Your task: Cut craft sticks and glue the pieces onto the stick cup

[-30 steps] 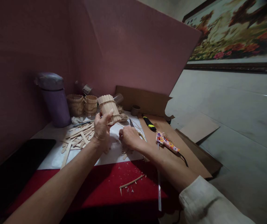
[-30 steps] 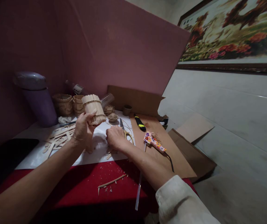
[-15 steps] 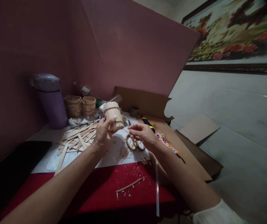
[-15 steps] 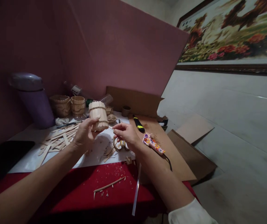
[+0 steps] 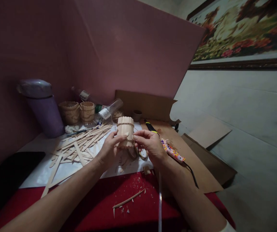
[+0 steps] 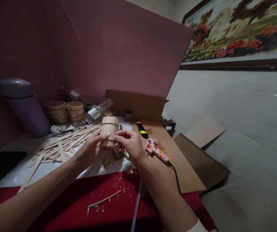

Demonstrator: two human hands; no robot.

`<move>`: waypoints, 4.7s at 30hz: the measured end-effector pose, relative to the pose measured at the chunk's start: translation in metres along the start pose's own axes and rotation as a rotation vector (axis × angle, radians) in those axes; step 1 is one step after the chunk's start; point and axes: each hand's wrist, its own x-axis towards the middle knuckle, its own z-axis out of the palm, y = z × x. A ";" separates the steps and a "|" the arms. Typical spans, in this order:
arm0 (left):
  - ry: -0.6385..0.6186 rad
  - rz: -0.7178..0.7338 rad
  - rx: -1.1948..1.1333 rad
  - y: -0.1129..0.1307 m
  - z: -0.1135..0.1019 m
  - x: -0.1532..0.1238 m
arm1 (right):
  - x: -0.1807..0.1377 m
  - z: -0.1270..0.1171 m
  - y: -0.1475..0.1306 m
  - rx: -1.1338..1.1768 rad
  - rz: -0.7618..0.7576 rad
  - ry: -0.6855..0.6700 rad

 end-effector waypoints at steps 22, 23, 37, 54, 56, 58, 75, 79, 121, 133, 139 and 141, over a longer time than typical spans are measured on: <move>-0.019 0.002 0.045 -0.006 0.002 -0.001 | 0.002 -0.006 0.011 -0.008 0.002 0.039; -0.014 0.004 0.047 -0.006 0.002 -0.001 | 0.002 -0.006 0.011 -0.013 0.004 0.042; 0.010 -0.019 0.077 -0.008 0.002 -0.002 | 0.000 -0.007 0.010 -0.080 0.030 0.030; -0.032 -0.070 -0.017 -0.001 0.005 -0.004 | -0.009 -0.018 0.022 -0.901 -0.902 0.010; -0.029 -0.070 -0.021 -0.001 0.005 -0.004 | -0.009 -0.020 0.022 -0.930 -0.929 -0.005; -0.028 -0.065 -0.022 -0.001 0.005 -0.003 | -0.008 -0.021 0.022 -0.959 -0.960 -0.013; 0.011 -0.072 0.011 0.002 0.011 -0.006 | -0.007 -0.025 0.021 -0.976 -0.991 0.047; -0.004 -0.083 -0.005 0.001 0.011 -0.007 | -0.007 -0.026 0.021 -1.087 -1.063 0.016; 0.012 -0.062 0.013 -0.003 0.008 -0.006 | -0.011 -0.010 0.017 -0.798 -0.839 0.128; -0.004 0.004 0.138 -0.012 0.002 -0.004 | -0.005 -0.012 0.023 -0.905 -0.763 0.164; 0.029 -0.067 0.031 -0.007 0.007 -0.006 | -0.004 -0.018 0.028 -0.629 -0.728 0.331; 0.021 -0.090 0.008 -0.005 0.008 -0.006 | -0.005 -0.019 0.028 -0.533 -0.705 0.349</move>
